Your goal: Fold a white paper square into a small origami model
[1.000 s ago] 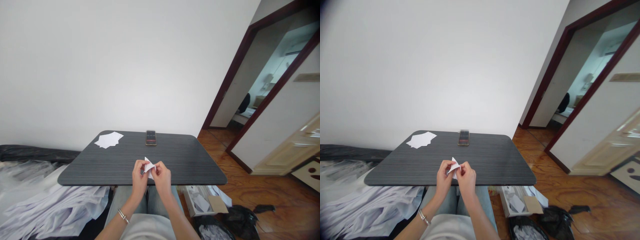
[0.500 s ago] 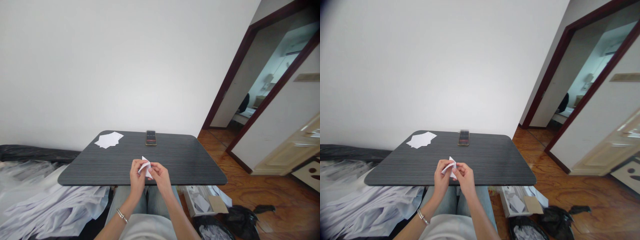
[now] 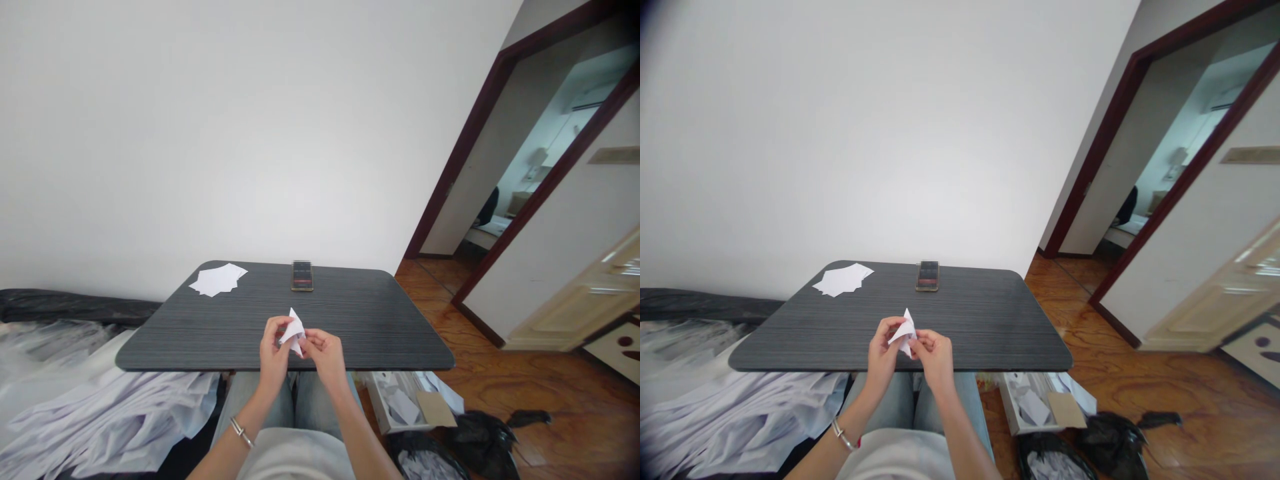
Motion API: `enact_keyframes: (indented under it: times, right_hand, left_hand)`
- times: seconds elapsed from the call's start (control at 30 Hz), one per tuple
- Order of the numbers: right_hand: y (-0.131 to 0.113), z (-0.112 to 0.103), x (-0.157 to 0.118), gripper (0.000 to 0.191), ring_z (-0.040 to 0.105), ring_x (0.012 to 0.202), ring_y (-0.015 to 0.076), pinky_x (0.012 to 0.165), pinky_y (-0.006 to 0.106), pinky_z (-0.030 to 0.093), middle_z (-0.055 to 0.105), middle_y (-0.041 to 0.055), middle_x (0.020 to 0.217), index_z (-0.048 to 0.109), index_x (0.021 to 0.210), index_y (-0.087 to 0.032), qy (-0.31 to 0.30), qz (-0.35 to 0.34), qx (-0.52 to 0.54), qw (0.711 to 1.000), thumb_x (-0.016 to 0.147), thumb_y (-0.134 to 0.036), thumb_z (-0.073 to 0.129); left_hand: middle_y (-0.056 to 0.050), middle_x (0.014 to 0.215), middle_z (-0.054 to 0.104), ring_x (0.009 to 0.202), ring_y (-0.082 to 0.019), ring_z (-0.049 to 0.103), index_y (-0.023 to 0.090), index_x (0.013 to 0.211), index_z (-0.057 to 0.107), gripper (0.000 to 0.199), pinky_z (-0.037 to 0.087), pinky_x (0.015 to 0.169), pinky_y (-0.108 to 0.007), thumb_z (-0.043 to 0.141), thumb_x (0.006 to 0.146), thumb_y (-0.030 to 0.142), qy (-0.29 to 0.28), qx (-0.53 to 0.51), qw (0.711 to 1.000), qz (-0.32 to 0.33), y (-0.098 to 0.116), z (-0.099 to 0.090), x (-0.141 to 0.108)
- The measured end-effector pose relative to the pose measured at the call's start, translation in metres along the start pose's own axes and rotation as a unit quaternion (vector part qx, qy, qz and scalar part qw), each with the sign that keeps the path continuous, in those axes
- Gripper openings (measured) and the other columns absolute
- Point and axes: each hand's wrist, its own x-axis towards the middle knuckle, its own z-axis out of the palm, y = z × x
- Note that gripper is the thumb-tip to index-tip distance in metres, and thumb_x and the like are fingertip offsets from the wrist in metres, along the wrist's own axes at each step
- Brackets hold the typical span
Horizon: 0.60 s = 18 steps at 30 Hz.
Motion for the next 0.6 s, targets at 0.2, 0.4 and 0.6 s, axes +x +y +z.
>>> enact_keyframes:
  times: [0.2, 0.4, 0.6]
  right_hand:
    - [0.000, -0.006, 0.002, 0.020, 0.065, 0.059, 0.0189, 0.056, 0.029, 0.053, 0.070, 0.0049, 0.068, 0.066, 0.083, -0.013, 0.057, -0.054, -0.081, 0.994, 0.069, -0.026, 0.061]
    - [-0.001, -0.013, 0.000, 0.020, 0.066, 0.068, 0.0200, 0.064, 0.030, 0.053, 0.071, 0.0056, 0.080, 0.067, 0.088, -0.017, 0.078, -0.142, -0.226, 0.961, 0.075, -0.025, 0.055]
    - [-0.005, -0.014, -0.003, 0.020, 0.065, 0.071, 0.0191, 0.066, 0.029, 0.051, 0.070, 0.0046, 0.085, 0.067, 0.091, -0.021, 0.079, -0.206, -0.299, 0.929, 0.078, -0.023, 0.052]
  left_hand:
    - [-0.009, 0.111, 0.053, 0.107, -0.022, 0.045, 0.017, 0.101, 0.055, 0.031, 0.035, 0.088, -0.034, 0.045, 0.072, 0.017, -0.016, -0.056, 0.998, 0.020, -0.001, -0.005, -0.002]
    - [-0.009, 0.117, 0.049, 0.111, -0.022, 0.044, 0.017, 0.105, 0.054, 0.028, 0.037, 0.090, -0.034, 0.045, 0.079, 0.024, -0.018, -0.069, 0.997, 0.011, 0.016, -0.010, 0.001]
    - [-0.010, 0.123, 0.044, 0.106, -0.023, 0.049, 0.022, 0.114, 0.049, 0.046, 0.046, 0.080, -0.033, 0.061, 0.069, 0.024, -0.094, -0.025, 0.995, -0.034, 0.023, -0.006, 0.003]
